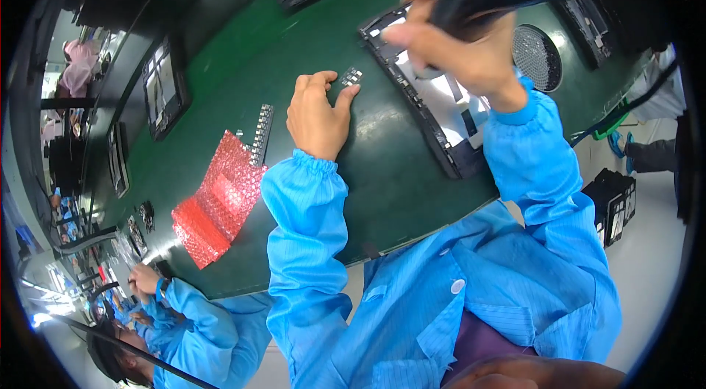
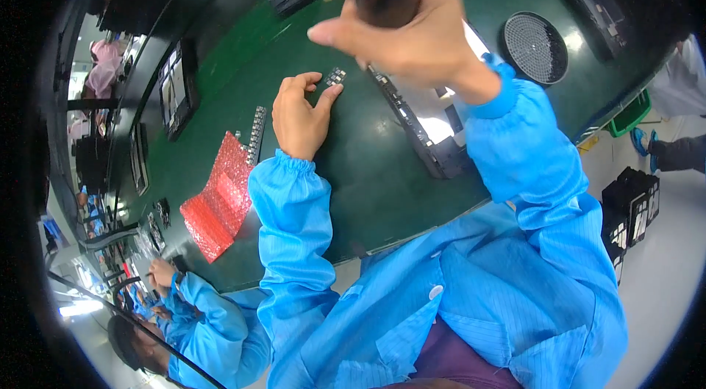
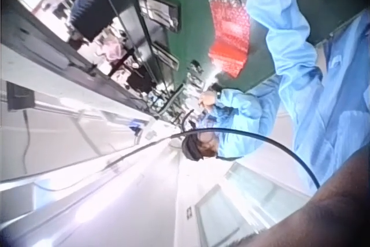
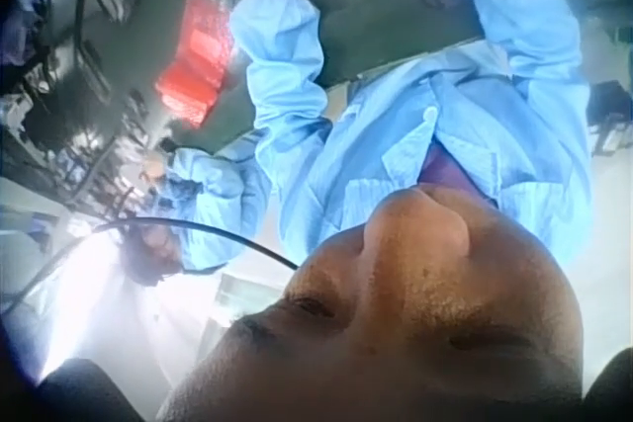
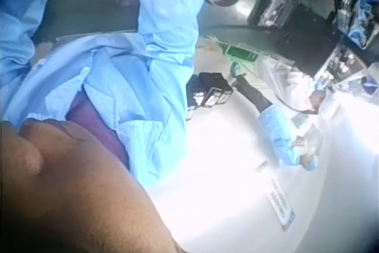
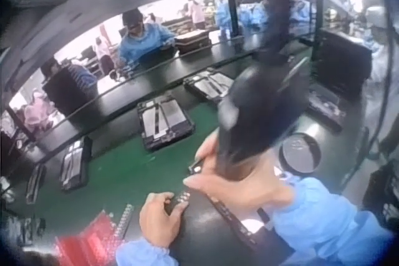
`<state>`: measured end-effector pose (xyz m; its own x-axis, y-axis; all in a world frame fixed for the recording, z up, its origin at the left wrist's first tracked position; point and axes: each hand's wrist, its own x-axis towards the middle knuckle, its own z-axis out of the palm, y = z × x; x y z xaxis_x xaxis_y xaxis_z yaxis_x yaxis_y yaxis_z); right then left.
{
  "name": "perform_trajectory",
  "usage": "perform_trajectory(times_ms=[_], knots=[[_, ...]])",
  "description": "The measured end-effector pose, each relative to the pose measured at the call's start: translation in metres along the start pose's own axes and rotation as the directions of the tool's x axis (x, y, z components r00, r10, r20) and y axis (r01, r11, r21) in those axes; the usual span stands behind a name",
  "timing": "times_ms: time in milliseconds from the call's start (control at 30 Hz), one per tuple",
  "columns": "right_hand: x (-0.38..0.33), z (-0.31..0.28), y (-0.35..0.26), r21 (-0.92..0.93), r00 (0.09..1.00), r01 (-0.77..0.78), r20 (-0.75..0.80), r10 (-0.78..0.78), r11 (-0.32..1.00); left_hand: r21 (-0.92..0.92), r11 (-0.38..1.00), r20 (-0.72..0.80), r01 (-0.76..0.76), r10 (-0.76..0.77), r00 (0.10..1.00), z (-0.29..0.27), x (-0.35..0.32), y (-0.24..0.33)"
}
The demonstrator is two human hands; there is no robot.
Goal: The person assembles internal components into a tablet screen housing, then drives screws into the housing using an electric screwdriver.
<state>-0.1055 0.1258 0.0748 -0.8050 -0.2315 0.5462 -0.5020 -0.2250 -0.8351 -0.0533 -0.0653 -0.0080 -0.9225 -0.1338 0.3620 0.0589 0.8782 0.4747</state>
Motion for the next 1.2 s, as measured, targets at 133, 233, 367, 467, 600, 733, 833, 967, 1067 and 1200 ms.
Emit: perform_trajectory(times_ms=[133, 233, 367, 467, 600, 733, 833, 967, 1067, 1200], knots=[[0.009, -0.052, -0.048, 0.069, 0.98, -0.103, -0.162, 0.113, 0.992, -0.135, 0.989, 0.21, 0.055, -0.026, 0.977, -0.001, 0.012, -0.005], [0.004, -0.086, -0.057, 0.1, 0.949, -0.082, -0.296, 0.108, 0.992, -0.396, 0.877, 0.418, 0.272, -0.092, 0.904, -0.005, 0.018, -0.017], [-0.005, -0.142, -0.011, 0.033, 0.939, -0.091, -0.33, 0.097, 0.995, -0.432, 0.719, 0.636, 0.545, -0.186, 0.749, -0.016, 0.032, -0.007], [-0.006, -0.167, 0.019, 0.207, 0.87, 0.481, 0.005, -0.493, 0.852, -0.398, 0.766, 0.645, 0.506, -0.159, 0.747, -0.014, 0.034, -0.007], [-0.019, -0.153, -0.002, -0.063, 0.887, -0.181, -0.442, 0.135, 0.982, -0.266, 0.941, 0.496, 0.211, -0.054, 0.867, -0.011, 0.031, -0.007], [-0.018, -0.152, 0.0, -0.104, 0.898, -0.209, -0.414, 0.149, 0.972, -0.165, 0.985, 0.428, 0.054, 0.022, 0.904, -0.015, 0.028, 0.012], [-0.016, -0.151, 0.0, -0.088, 0.899, -0.226, -0.403, 0.173, 0.97, -0.274, 0.958, 0.423, 0.084, 0.042, 0.905, -0.012, 0.024, 0.001], [-0.014, -0.155, 0.002, -0.126, 0.908, -0.243, -0.379, 0.18, 0.962, -0.514, 0.824, 0.443, 0.239, 0.016, 0.896, -0.008, 0.022, -0.016], [-0.02, -0.162, 0.027, -0.291, 0.955, -0.099, -0.298, 0.008, 0.952, -0.62, 0.711, 0.425, 0.332, -0.051, 0.904, -0.01, 0.017, -0.016], [-0.018, -0.161, 0.029, -0.278, 0.953, -0.106, -0.304, 0.017, 0.955, -0.634, 0.712, 0.271, 0.303, -0.163, 0.949, -0.006, 0.005, -0.013]])
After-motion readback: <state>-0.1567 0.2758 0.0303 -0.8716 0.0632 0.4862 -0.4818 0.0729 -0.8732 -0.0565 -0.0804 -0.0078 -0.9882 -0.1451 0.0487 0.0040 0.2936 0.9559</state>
